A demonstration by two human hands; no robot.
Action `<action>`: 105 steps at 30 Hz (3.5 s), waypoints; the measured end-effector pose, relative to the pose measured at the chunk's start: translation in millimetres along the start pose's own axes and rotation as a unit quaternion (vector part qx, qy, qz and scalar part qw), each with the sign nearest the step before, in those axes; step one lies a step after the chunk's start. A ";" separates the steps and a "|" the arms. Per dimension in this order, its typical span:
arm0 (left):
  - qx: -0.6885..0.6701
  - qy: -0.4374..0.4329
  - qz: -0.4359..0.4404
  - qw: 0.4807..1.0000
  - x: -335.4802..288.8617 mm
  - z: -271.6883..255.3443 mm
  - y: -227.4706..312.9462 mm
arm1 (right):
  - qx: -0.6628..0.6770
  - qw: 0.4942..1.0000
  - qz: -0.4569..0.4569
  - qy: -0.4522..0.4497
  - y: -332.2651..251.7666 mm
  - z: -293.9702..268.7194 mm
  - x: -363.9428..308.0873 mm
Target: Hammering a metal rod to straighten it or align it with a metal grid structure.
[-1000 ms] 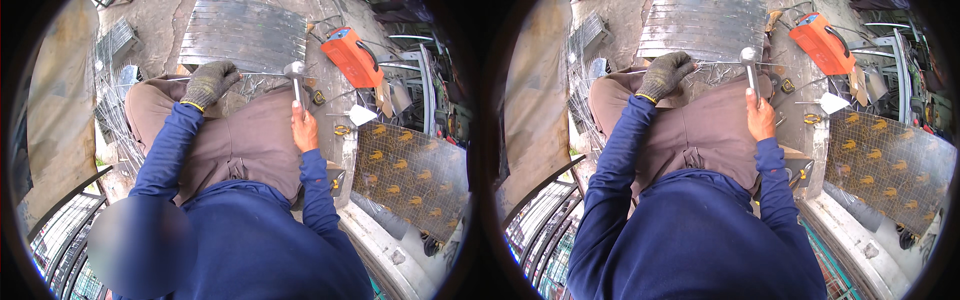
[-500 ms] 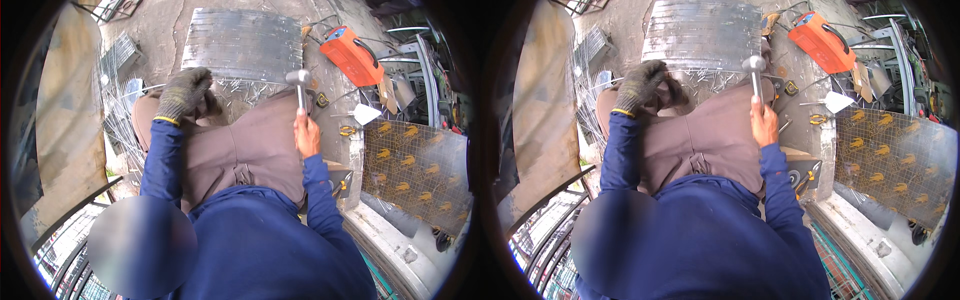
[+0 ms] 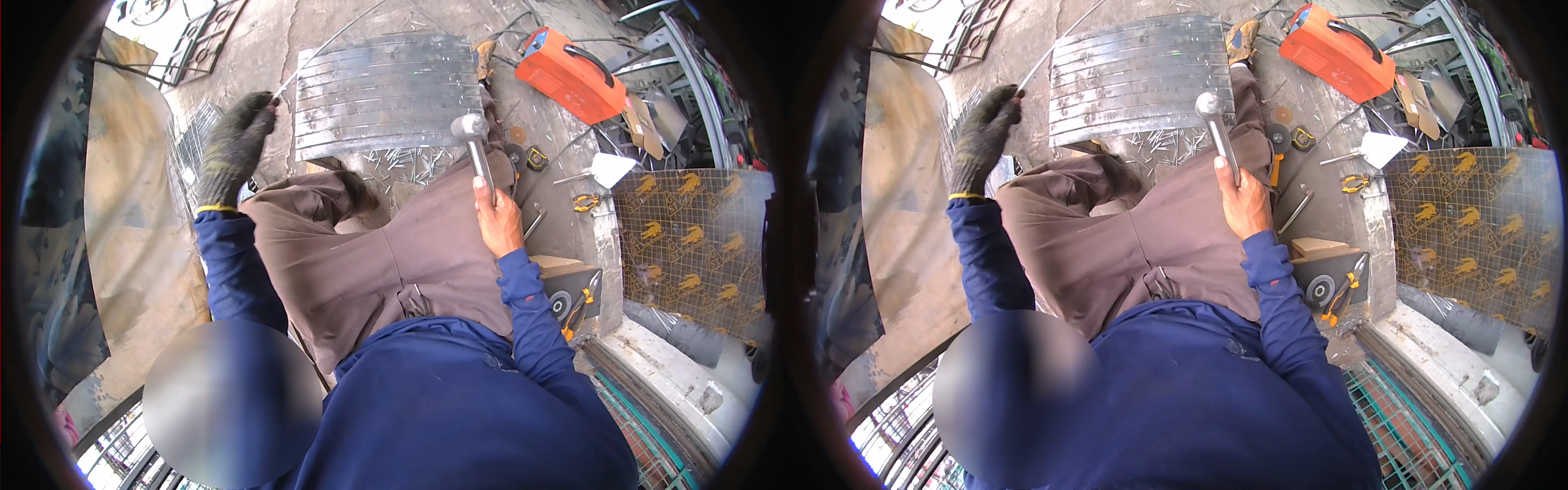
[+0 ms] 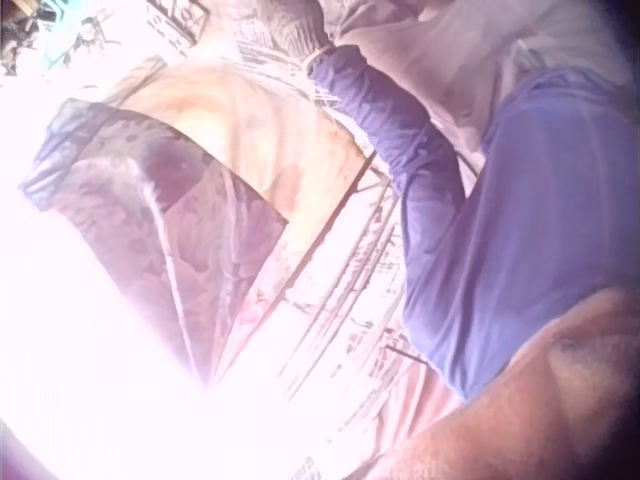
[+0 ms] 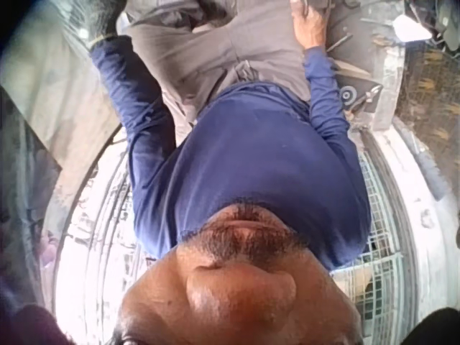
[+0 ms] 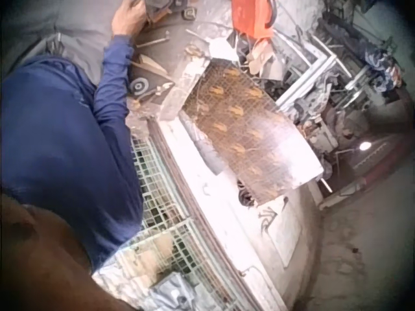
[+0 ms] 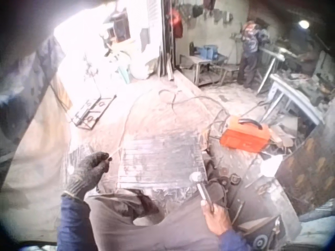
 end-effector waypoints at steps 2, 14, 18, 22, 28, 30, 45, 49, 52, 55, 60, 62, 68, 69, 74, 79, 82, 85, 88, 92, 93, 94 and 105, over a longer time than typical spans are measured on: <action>0.009 -0.060 -0.027 0.998 8.6 29.5 15.3 | 0.002 1.000 0.020 -0.008 10.1 3.7 7.7; -0.413 -0.270 -0.261 0.830 -66.9 164.7 2.1 | 0.001 1.000 -0.007 -0.009 3.9 7.5 4.0; -0.254 -0.304 -0.252 0.883 -120.9 177.4 -5.5 | 0.006 1.000 -0.004 -0.010 16.2 10.5 9.3; -0.103 -0.273 -0.114 0.950 -136.9 188.0 -23.4 | 0.021 1.000 -0.006 -0.012 15.7 12.6 9.9; 0.186 -0.217 -0.025 0.958 -131.6 197.6 -10.2 | 0.021 1.000 -0.011 -0.011 14.1 14.0 9.7; 0.081 -0.189 -0.005 0.979 -124.3 190.1 1.5 | 0.014 1.000 -0.006 -0.015 12.6 11.2 11.7; -0.682 -0.220 -0.169 0.677 -84.4 156.4 125.9 | -0.029 0.999 -0.005 -0.018 8.5 10.2 9.4; -0.701 -0.212 -0.174 0.659 -81.6 160.0 126.4 | -0.030 0.999 -0.014 -0.009 12.0 9.6 8.6; -0.712 -0.214 -0.158 0.650 -77.9 157.9 132.2 | -0.027 1.000 -0.008 -0.006 17.7 11.1 13.4; -0.688 -0.211 -0.148 0.678 -75.2 155.5 133.0 | -0.021 1.000 -0.009 -0.010 17.3 12.4 12.7; -0.678 -0.201 -0.151 0.691 -74.2 156.9 135.8 | -0.018 1.000 -0.001 -0.005 14.9 11.1 11.0; -0.664 -0.195 -0.153 0.706 -75.5 154.8 139.1 | -0.017 1.000 0.008 -0.010 14.3 10.6 9.7; -0.649 -0.192 -0.165 0.717 -75.8 158.1 130.6 | -0.048 0.999 -0.019 -0.015 17.0 12.6 13.3; -0.641 -0.185 -0.186 0.722 -77.0 159.0 129.1 | -0.047 0.999 -0.018 -0.012 18.5 12.7 13.5; -0.647 -0.187 -0.184 0.715 -75.9 165.5 118.3 | -0.030 0.999 0.011 -0.019 15.3 12.7 9.3; -0.673 -0.179 -0.202 0.689 -80.9 163.0 119.0 | -0.023 1.000 0.011 -0.014 20.2 11.9 10.4; -0.624 -0.146 -0.198 0.742 -83.4 161.9 104.3 | -0.021 1.000 0.012 -0.018 24.4 13.3 11.5; -0.601 -0.102 -0.183 0.772 -84.3 158.8 91.3 | -0.011 1.000 0.003 -0.016 17.4 13.1 10.4; -0.583 -0.054 -0.182 0.790 -85.7 153.8 63.0 | -0.016 1.000 0.008 -0.017 17.3 12.4 10.5; -0.512 -0.078 -0.122 0.847 -84.7 136.2 57.1 | -0.032 0.999 -0.001 -0.006 25.3 11.7 14.2; -0.575 -0.088 -0.108 0.806 -85.3 132.9 53.5 | -0.034 0.999 -0.003 -0.007 22.7 11.7 13.5; -0.632 -0.097 -0.094 0.763 -85.6 126.6 51.8 | -0.032 0.999 -0.006 -0.008 20.2 12.9 13.4; -0.477 0.136 0.129 0.859 -91.2 -10.0 58.9 | -0.011 1.000 0.004 -0.019 23.3 11.0 12.7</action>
Point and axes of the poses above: each hand's wrist, its own x-axis towards the middle knuckle, its own z-axis out of the palm, y = z × x, the point moved 9 cm from there along x, towards the middle knuckle, and after that the axes turned 2 degrees about -z, right-handed, at the moved point
